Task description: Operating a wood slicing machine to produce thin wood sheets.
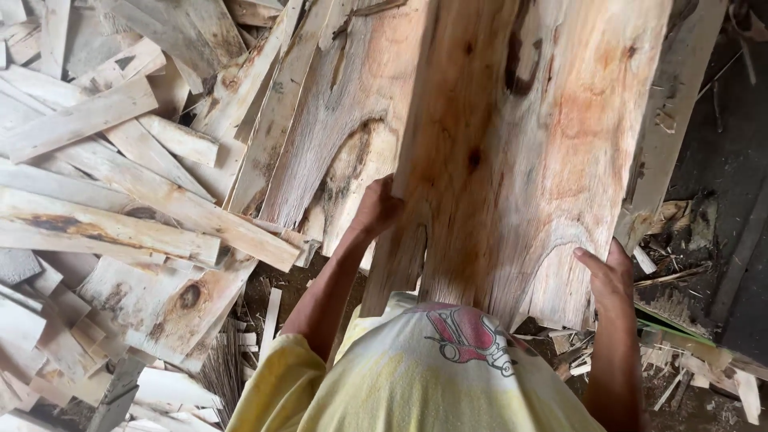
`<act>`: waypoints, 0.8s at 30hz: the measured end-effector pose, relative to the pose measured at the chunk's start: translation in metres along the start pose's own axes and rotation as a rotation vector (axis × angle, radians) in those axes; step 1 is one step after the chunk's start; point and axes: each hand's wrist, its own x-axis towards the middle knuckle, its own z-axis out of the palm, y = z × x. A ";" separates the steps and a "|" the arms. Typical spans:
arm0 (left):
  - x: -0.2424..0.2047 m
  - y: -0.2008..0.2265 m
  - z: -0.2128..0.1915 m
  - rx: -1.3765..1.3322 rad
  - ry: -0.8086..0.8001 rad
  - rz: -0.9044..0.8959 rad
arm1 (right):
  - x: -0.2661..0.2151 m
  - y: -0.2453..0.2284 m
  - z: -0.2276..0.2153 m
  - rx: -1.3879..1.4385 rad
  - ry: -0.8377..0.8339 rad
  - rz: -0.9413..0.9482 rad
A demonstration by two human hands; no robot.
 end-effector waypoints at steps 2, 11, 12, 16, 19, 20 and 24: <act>-0.009 0.012 0.011 0.106 0.068 0.170 | -0.008 0.001 0.000 0.234 -0.052 -0.116; -0.036 0.089 -0.006 0.029 0.061 0.313 | -0.011 0.051 -0.007 0.554 0.008 -0.203; -0.022 0.076 -0.005 0.028 0.056 0.313 | -0.005 0.061 -0.008 0.554 0.011 -0.199; 0.041 -0.003 0.022 -0.018 -0.139 0.100 | 0.016 0.099 -0.010 0.538 0.011 -0.006; 0.065 -0.030 0.036 -0.009 -0.174 0.019 | 0.023 0.113 -0.010 0.297 0.058 0.185; 0.066 -0.032 0.036 0.006 -0.141 -0.014 | 0.022 0.117 -0.011 0.078 0.105 0.249; 0.050 -0.006 0.031 0.131 -0.024 0.044 | -0.028 0.047 0.001 0.081 0.132 0.115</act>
